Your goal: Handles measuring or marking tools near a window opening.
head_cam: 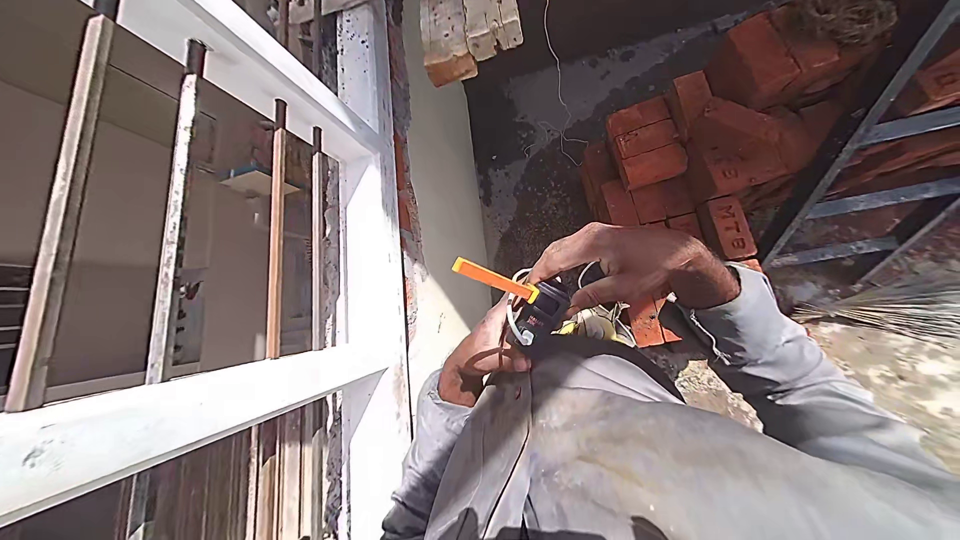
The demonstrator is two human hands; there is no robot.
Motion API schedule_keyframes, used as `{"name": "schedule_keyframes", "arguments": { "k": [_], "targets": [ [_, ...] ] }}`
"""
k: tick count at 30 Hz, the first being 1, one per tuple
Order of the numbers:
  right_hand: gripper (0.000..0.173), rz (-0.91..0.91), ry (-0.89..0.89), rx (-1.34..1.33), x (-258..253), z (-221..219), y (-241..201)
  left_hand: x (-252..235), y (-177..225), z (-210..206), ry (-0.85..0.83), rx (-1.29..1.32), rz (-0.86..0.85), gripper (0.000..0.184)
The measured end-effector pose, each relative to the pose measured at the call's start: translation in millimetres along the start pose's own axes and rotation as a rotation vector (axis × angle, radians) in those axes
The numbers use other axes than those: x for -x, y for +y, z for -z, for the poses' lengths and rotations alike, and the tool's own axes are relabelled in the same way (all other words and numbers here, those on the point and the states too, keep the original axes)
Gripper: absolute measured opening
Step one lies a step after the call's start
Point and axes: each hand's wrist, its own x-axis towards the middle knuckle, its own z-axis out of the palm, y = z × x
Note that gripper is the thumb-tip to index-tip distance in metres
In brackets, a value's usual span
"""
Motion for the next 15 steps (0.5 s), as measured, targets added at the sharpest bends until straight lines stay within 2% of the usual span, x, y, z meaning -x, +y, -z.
{"name": "schedule_keyframes", "arguments": {
  "k": [2,6,9,12,15],
  "targets": [
    [0.035,-0.025,-0.022,0.005,-1,4,-6,-1,-12,9,-0.06,-0.003,-0.062,0.111],
    [0.037,-0.02,-0.091,-0.035,-7,10,-8,3,-20,7,-0.056,0.095,-0.119,0.108],
    [0.037,0.006,-0.115,0.013,-10,9,-8,6,-16,-2,0.053,0.099,-0.114,0.104],
    [0.038,0.031,-0.113,0.0,-13,9,-7,5,-16,-2,0.079,-0.042,-0.149,0.118],
    [0.038,0.046,-0.115,-0.014,-15,10,-5,10,-12,-6,0.121,-0.147,-0.163,0.114]
  ]
}}
